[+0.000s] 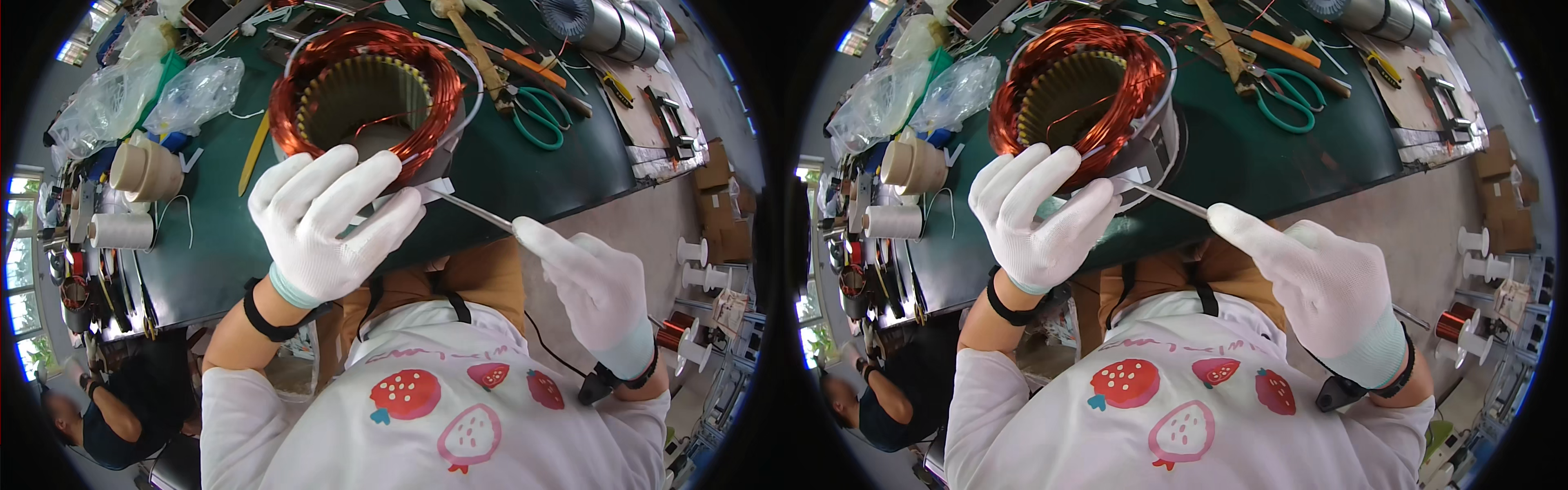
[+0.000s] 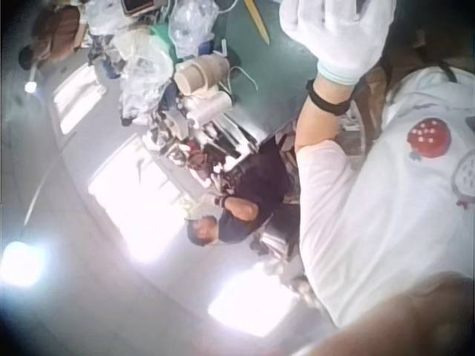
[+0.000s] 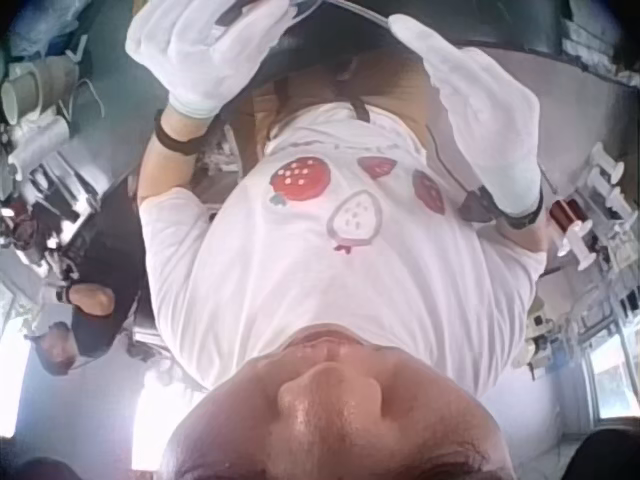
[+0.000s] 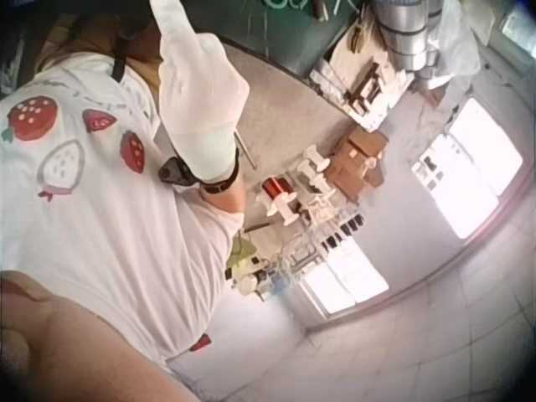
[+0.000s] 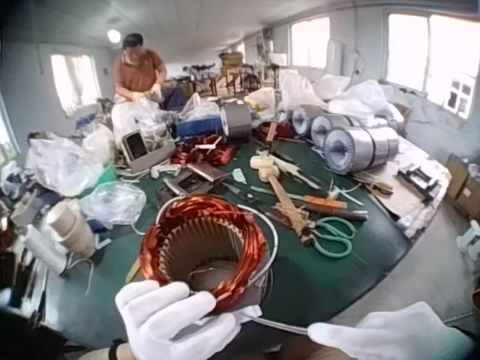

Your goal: Assembling and adjusting the copper wire windings on a motor stator using hand tools and a mallet.

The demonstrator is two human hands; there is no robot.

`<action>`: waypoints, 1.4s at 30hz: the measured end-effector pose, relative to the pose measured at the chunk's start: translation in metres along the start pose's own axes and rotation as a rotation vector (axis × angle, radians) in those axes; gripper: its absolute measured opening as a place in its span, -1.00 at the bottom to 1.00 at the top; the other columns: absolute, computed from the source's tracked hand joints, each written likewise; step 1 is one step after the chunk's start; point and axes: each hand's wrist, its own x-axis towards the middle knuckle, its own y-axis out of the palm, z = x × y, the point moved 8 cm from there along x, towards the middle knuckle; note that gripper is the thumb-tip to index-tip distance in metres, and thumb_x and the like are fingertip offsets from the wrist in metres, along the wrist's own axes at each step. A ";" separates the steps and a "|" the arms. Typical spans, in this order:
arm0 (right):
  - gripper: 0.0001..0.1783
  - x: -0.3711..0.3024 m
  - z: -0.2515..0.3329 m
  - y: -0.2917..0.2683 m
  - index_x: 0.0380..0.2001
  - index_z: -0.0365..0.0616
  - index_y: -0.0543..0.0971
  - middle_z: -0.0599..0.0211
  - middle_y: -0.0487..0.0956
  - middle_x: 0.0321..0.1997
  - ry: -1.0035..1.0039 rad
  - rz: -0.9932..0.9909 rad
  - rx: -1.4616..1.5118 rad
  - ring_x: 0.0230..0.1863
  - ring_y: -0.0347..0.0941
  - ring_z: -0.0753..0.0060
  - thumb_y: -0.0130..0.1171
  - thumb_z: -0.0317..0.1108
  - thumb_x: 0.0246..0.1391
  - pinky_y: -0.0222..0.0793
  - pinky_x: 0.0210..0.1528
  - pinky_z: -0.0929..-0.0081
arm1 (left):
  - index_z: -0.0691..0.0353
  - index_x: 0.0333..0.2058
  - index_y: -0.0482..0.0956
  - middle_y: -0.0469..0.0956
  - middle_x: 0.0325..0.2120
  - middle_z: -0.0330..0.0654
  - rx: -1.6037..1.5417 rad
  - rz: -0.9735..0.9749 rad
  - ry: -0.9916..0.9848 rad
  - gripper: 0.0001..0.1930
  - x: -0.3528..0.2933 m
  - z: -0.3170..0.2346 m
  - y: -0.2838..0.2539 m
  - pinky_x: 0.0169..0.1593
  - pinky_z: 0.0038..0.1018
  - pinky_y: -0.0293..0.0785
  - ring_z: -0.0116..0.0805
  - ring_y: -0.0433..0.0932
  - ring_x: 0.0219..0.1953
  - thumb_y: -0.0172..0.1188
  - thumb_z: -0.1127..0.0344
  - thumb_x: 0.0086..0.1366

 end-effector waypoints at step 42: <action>-0.36 0.047 -0.018 0.001 0.22 -0.16 0.60 0.18 0.63 -0.40 0.085 0.046 0.101 -0.54 0.50 0.25 0.12 -0.72 0.01 0.48 -0.43 0.48 | 0.33 0.03 0.59 0.66 -0.10 -0.10 -0.672 0.649 -0.420 -0.72 0.086 0.112 0.096 0.13 -0.44 0.47 -0.29 0.63 -0.02 0.17 0.47 0.36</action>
